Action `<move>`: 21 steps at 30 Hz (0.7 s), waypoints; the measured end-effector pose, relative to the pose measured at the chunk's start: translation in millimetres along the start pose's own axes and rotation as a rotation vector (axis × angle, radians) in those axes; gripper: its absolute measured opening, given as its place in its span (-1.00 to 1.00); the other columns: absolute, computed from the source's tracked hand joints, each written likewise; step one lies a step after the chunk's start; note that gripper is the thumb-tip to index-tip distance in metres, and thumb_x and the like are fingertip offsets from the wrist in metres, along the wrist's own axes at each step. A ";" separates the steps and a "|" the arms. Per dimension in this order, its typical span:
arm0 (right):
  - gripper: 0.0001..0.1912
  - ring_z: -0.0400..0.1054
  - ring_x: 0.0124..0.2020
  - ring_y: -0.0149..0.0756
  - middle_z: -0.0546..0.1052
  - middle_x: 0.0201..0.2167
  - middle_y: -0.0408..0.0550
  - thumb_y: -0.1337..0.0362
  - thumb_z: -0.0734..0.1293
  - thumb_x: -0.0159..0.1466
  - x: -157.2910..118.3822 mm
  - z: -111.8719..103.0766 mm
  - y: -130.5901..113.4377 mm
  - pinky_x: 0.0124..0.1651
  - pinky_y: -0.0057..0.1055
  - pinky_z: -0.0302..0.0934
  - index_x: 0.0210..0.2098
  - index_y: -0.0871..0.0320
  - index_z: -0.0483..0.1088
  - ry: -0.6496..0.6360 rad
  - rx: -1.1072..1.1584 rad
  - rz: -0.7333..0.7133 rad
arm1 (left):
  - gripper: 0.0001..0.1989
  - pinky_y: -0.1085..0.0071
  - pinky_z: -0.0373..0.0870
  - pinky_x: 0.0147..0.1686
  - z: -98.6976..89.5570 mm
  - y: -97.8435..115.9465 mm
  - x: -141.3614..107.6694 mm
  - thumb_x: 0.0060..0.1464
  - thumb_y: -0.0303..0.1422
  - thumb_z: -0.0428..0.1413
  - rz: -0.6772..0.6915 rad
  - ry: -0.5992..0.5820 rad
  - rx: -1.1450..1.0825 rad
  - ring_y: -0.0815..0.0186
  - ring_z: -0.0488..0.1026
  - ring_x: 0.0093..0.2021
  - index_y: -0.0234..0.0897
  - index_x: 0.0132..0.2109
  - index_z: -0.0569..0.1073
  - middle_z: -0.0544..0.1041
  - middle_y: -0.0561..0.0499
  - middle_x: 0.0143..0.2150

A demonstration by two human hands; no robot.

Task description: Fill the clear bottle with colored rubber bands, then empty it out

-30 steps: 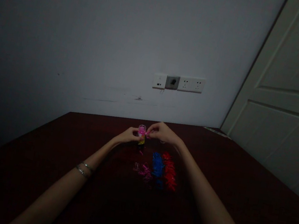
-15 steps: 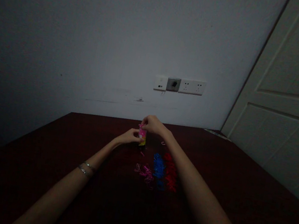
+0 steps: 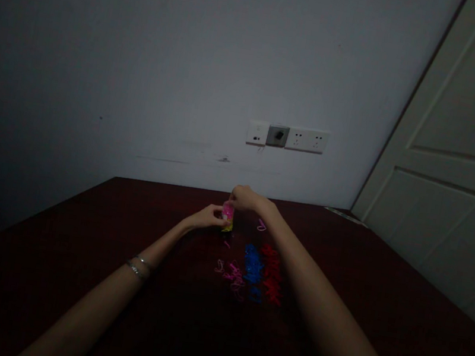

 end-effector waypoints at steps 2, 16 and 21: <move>-0.73 0.25 -0.52 -0.40 0.48 -0.58 -0.02 0.22 0.25 0.17 -0.5 0.0 0.1 -0.38 -0.46 0.10 -0.44 0.24 0.54 0.008 -0.002 0.007 | -0.75 0.48 0.24 -0.38 0.3 0.5 -0.1 -0.19 -0.35 0.19 -0.004 -0.001 -0.001 0.46 0.31 -0.46 -0.41 -0.32 0.42 0.42 0.04 -0.44; -0.32 0.36 -0.19 -0.09 0.50 -0.24 0.22 -0.12 0.00 0.24 -6.1 -8.3 15.2 -0.07 -0.24 0.13 -0.30 0.31 0.51 -0.026 0.161 0.209 | -0.78 0.48 0.25 -0.36 -1.1 -2.2 0.6 -0.18 -0.34 0.18 0.011 0.009 0.034 0.44 0.31 -0.43 -0.40 -0.35 0.42 0.41 0.05 -0.44; -0.32 0.33 -0.11 -0.07 0.52 -0.25 0.11 -0.19 -0.01 0.20 5.3 12.1 14.2 -0.02 -0.19 0.13 -0.40 0.20 0.50 -0.115 0.245 0.153 | -0.75 0.46 0.26 -0.35 -3.2 -3.7 1.5 -0.18 -0.30 0.18 0.006 0.024 0.084 0.42 0.32 -0.43 -0.41 -0.35 0.43 0.42 0.03 -0.43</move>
Point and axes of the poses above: each hand's wrist, its own x-axis towards the middle knuckle, its own z-axis out of the palm, y = z × x, the point moved 10 cm from there along x, towards the middle knuckle
